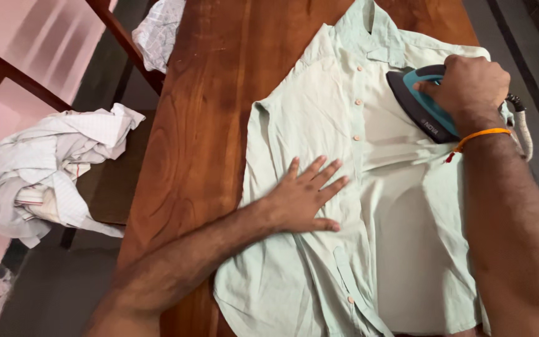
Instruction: The person irons a light green button-up shirt laid flat on a wooden table. They use a blue electric iron to smooth the front panels, sleeves, and collar, repeatedly adjusting the fabric with their left hand to keep it flat while ironing.
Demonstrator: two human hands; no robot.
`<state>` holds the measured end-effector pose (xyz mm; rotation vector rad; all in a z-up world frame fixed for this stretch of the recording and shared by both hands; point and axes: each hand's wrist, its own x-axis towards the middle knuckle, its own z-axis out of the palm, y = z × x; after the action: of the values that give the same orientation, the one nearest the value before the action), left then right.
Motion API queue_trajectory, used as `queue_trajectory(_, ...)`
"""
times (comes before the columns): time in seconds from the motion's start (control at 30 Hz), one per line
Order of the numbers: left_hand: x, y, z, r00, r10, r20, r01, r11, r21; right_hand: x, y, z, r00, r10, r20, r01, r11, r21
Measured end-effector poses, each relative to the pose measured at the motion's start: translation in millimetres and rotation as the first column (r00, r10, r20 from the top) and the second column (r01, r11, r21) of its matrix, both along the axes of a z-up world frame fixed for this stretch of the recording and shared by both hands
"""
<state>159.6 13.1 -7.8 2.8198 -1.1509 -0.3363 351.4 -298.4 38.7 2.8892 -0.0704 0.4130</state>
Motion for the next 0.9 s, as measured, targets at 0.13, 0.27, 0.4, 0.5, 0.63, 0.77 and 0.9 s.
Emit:
queue_trajectory(0.13,-32.9,7.9,5.2,0.996,-0.041,-0.078,0.047,0.996,0.078,1.8,-0.9,-0.5,0.999,-0.016,-0.033,0.016,1.000,-0.013)
queue_trajectory(0.27,-66.0,-1.8,-25.8,0.970,-0.230,0.080,0.237,0.967,-0.097,3.2,-3.6,-6.2,1.000,-0.001,-0.012,0.000,1.000,-0.025)
queue_trajectory(0.4,-79.4,-6.7,-50.0,0.925,-0.282,0.255,0.328,0.931,-0.162,-8.6,-7.4,-8.5,0.996,0.076,0.042,-0.076,0.997,0.011)
queue_trajectory(0.5,-75.6,-6.7,-42.2,0.936,-0.289,0.200,0.330,0.917,-0.224,-25.8,-4.0,1.6,0.996,0.087,0.020,-0.089,0.992,0.085)
queue_trajectory(0.63,-74.9,-3.4,-27.4,0.943,-0.306,0.133,0.327,0.925,-0.193,-63.9,22.6,27.5,0.982,0.188,0.008,-0.188,0.978,0.086)
queue_trajectory(0.77,-74.8,-4.6,-25.9,0.934,-0.328,0.144,0.348,0.926,-0.146,-115.5,79.7,56.4,0.949,0.253,-0.189,-0.255,0.967,0.014)
queue_trajectory(0.9,-80.3,-7.8,-43.4,0.909,-0.385,0.158,0.409,0.898,-0.165,-157.5,126.7,67.5,0.861,0.429,-0.275,-0.433,0.900,0.048)
